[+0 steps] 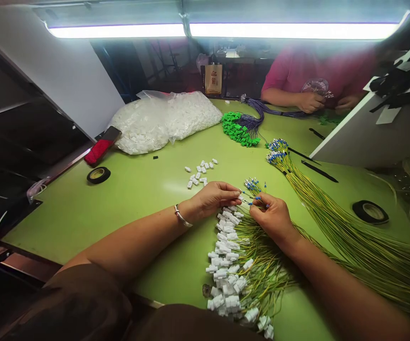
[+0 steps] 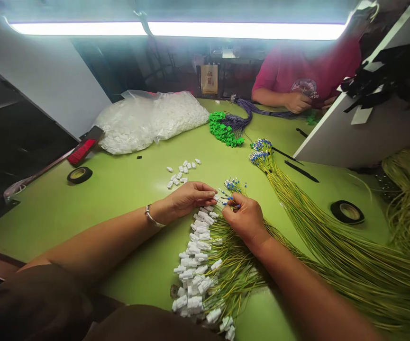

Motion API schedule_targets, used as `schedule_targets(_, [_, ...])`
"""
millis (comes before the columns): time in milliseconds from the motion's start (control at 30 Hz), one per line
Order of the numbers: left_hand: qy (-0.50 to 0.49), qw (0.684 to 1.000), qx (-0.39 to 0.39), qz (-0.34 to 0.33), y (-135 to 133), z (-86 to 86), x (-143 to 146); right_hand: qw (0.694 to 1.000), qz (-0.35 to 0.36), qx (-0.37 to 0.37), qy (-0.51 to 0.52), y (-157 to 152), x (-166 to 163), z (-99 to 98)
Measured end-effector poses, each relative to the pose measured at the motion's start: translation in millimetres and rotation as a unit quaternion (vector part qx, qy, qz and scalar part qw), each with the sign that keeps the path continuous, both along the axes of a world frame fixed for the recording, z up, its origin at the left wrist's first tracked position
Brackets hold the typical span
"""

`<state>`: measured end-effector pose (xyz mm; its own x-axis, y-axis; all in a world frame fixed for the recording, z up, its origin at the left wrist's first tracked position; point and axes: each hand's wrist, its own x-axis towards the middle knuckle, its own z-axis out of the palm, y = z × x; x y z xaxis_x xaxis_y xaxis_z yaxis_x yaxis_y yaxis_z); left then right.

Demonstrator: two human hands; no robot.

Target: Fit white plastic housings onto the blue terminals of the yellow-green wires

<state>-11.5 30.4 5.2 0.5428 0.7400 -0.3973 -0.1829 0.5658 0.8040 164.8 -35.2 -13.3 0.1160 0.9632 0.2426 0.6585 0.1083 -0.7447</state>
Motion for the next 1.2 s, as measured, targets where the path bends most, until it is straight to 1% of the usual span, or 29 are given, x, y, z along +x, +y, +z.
schedule_targets(167, [0.005,1.0,0.014,-0.005,-1,-3.6,0,0.999,-0.014,0.005,-0.04,0,0,-3.6])
schedule_targets(300, [0.007,0.999,0.03,0.021,-5,-3.2,2,0.997,-0.033,0.043,-0.057,-2,-2,-0.9])
schedule_targets(433, [0.008,0.999,0.017,0.045,-8,-1.3,5,0.992,-0.044,0.074,-0.091,-5,-3,3.9])
schedule_targets(533, [0.0,0.999,0.009,0.054,-8,-0.6,5,0.99,-0.037,0.066,-0.119,-6,-4,5.3])
schedule_targets(667, [0.0,1.0,0.012,0.029,-9,-0.9,5,0.991,-0.044,0.045,-0.118,-5,-3,3.9])
schedule_targets(733, [0.005,1.0,0.012,0.024,-10,-0.7,6,0.993,-0.036,0.043,-0.105,-4,-3,2.5])
schedule_targets(867, [-0.007,0.999,0.01,0.031,-11,-0.6,8,0.997,0.012,0.054,-0.054,-4,-3,-0.5])
schedule_targets(967, [-0.02,0.999,0.008,0.031,-11,-1.5,8,0.999,0.035,0.034,-0.006,-2,-2,0.1])
schedule_targets(1100, [-0.02,0.999,0.012,0.027,-10,-3.1,8,0.996,0.02,0.013,0.091,1,0,5.2])
schedule_targets(1200, [-0.025,0.999,0.007,0.029,-10,-3.4,8,0.992,0.012,-0.002,0.125,2,0,6.2])
